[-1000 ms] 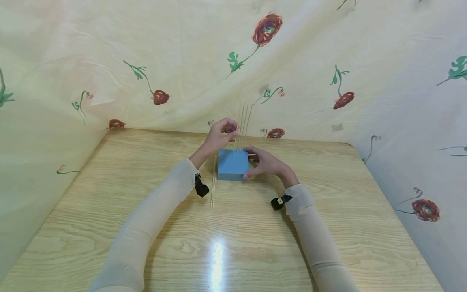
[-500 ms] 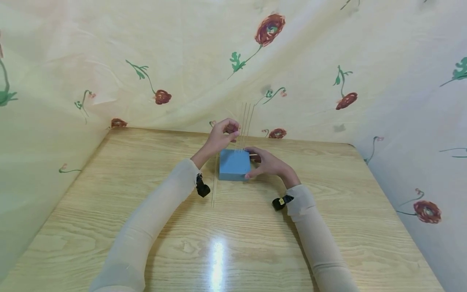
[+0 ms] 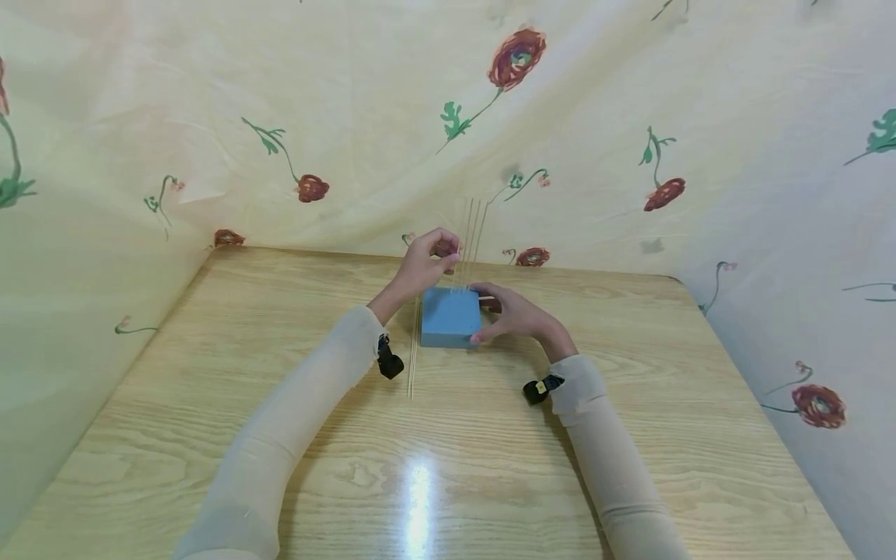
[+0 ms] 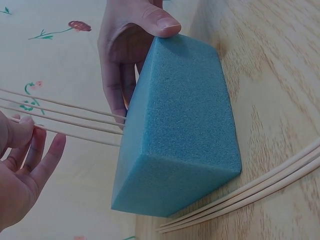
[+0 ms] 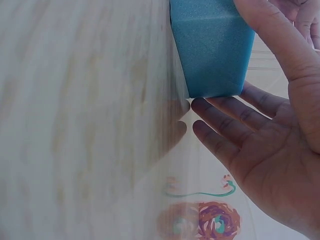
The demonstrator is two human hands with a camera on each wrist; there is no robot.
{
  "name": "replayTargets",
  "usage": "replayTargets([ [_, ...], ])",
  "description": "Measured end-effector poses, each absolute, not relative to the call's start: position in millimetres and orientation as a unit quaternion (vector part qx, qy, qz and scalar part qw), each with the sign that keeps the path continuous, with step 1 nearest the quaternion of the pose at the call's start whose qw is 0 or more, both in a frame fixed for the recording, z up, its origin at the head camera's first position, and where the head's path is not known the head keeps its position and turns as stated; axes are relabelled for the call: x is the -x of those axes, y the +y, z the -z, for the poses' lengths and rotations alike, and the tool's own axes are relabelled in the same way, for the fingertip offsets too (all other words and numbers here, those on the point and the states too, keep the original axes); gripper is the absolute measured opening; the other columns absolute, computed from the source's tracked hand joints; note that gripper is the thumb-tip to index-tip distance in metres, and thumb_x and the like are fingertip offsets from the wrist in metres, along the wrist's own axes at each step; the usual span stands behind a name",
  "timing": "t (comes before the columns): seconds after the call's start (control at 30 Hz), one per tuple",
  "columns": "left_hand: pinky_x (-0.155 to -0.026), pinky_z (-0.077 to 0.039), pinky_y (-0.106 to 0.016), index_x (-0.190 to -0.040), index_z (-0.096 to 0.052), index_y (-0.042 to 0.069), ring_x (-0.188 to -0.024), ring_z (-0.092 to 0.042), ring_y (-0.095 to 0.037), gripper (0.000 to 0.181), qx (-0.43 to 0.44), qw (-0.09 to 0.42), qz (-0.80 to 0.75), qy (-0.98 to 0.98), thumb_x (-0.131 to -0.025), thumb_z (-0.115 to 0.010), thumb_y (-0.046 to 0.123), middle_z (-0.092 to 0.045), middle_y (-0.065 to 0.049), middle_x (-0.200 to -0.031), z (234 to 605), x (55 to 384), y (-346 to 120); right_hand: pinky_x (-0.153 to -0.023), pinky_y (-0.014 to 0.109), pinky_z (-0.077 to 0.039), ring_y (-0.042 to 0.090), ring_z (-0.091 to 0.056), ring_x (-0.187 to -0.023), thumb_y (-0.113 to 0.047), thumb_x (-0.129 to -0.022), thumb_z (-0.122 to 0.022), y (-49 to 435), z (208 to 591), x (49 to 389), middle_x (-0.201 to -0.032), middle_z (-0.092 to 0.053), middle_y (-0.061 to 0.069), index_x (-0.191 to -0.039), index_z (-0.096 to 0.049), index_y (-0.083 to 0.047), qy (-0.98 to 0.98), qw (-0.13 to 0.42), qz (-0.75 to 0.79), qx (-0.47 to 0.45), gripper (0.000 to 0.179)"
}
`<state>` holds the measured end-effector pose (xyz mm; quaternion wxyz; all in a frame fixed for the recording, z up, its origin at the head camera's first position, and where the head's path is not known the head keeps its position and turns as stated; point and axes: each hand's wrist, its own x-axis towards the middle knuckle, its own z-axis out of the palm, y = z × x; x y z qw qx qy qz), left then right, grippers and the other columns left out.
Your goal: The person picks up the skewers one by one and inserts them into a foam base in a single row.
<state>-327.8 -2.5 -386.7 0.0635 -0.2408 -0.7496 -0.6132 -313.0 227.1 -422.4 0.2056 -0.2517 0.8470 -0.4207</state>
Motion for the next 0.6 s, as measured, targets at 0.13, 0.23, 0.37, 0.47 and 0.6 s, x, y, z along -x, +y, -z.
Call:
replayTargets([
  [0.13, -0.075, -0.064, -0.035, -0.108, -0.062, -0.005, -0.083, -0.066, -0.033, 0.01, 0.238, 0.066, 0.611, -0.752, -0.097, -0.062, -0.005, -0.063, -0.03, -0.099, 386.2, 327.2, -1.8, -0.122, 0.057, -0.033, 0.043, -0.038, -0.147, -0.017, -0.079, -0.09, 227.0, 423.0, 313.1, -0.161, -0.037, 0.018, -0.158, -0.032, -0.005, 0.847, 0.204, 0.421, 0.253, 0.098],
  [0.23, -0.074, -0.064, -0.033, -0.108, -0.061, -0.006, -0.089, -0.065, -0.044, 0.01, 0.235, 0.066, 0.609, -0.754, -0.097, -0.062, -0.006, -0.063, -0.029, -0.099, 386.0, 326.9, -1.5, -0.122, 0.057, -0.033, 0.043, -0.038, -0.147, -0.018, -0.079, -0.09, 227.0, 423.8, 313.7, -0.161, -0.037, 0.018, -0.158, -0.032, -0.006, 0.848, 0.204, 0.42, 0.252, 0.099],
  [0.37, -0.074, -0.064, -0.033, -0.107, -0.061, -0.005, -0.091, -0.064, -0.046, 0.009, 0.231, 0.065, 0.608, -0.757, -0.098, -0.061, -0.006, -0.064, -0.023, -0.097, 386.6, 326.6, -1.4, -0.122, 0.057, -0.033, 0.042, -0.037, -0.148, -0.019, -0.078, -0.091, 227.5, 424.5, 314.2, -0.162, -0.035, 0.017, -0.159, -0.03, -0.007, 0.849, 0.206, 0.419, 0.249, 0.101],
  [0.47, -0.075, -0.064, -0.034, -0.109, -0.061, -0.007, -0.088, -0.065, -0.038, 0.011, 0.23, 0.063, 0.607, -0.758, -0.098, -0.061, -0.005, -0.064, -0.021, -0.096, 386.3, 325.9, -1.8, -0.122, 0.057, -0.033, 0.042, -0.036, -0.148, -0.02, -0.079, -0.09, 228.0, 424.9, 314.4, -0.163, -0.034, 0.017, -0.16, -0.029, -0.007, 0.849, 0.208, 0.418, 0.248, 0.102],
  [0.6, -0.076, -0.064, -0.033, -0.112, -0.059, -0.012, -0.083, -0.065, -0.023, 0.015, 0.229, 0.061, 0.607, -0.758, -0.099, -0.061, -0.004, -0.064, -0.021, -0.097, 385.6, 325.5, -2.1, -0.122, 0.057, -0.033, 0.042, -0.036, -0.149, -0.02, -0.079, -0.09, 228.1, 424.6, 313.9, -0.163, -0.034, 0.017, -0.16, -0.029, -0.007, 0.849, 0.207, 0.418, 0.249, 0.102],
])
